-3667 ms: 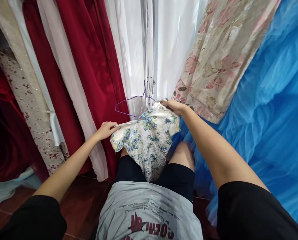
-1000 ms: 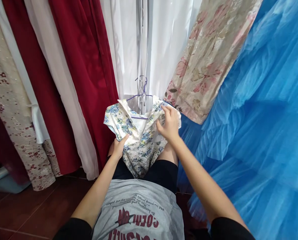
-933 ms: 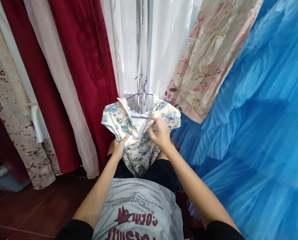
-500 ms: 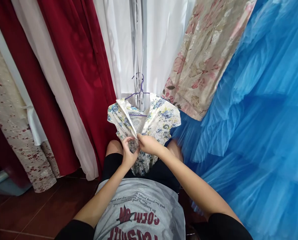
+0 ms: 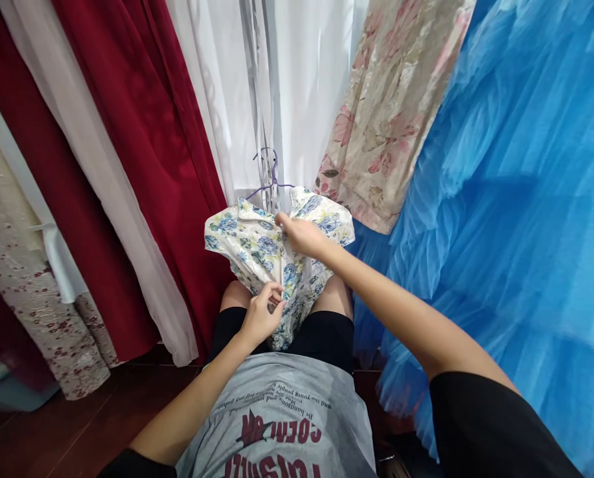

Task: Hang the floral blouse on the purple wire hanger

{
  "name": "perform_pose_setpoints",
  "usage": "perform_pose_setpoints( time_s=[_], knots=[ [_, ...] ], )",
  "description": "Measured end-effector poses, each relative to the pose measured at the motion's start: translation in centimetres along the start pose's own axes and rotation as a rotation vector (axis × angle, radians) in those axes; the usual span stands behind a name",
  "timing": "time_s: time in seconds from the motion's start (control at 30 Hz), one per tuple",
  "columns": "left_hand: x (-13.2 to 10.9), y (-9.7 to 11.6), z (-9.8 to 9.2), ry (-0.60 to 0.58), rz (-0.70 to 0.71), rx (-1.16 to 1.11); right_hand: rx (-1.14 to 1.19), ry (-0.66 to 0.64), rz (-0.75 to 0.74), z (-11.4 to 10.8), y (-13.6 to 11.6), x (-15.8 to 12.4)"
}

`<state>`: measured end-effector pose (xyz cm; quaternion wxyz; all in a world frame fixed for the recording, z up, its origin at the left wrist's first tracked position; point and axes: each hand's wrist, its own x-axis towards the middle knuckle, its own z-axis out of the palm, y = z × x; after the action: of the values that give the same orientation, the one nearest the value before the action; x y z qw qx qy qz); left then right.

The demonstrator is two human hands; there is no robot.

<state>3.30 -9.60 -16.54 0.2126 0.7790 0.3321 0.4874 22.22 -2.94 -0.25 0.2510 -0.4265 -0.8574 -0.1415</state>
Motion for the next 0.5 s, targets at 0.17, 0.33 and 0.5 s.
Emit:
perform_pose_setpoints(
  time_s=[0.17, 0.33, 0.5],
  knots=[
    [-0.3, 1.9, -0.3, -0.212, 0.138, 0.280, -0.095, 0.112, 0.009, -3.3, 1.9, 5.2],
    [0.0, 1.2, -1.1, -0.335, 0.122, 0.336, 0.113, 0.239, 0.118, -3.7, 1.8, 5.9],
    [7.7, 2.2, -3.8, -0.064, 0.143, 0.111, 0.731, 0.401, 0.351, -2.1, 1.2, 5.6]
  ],
)
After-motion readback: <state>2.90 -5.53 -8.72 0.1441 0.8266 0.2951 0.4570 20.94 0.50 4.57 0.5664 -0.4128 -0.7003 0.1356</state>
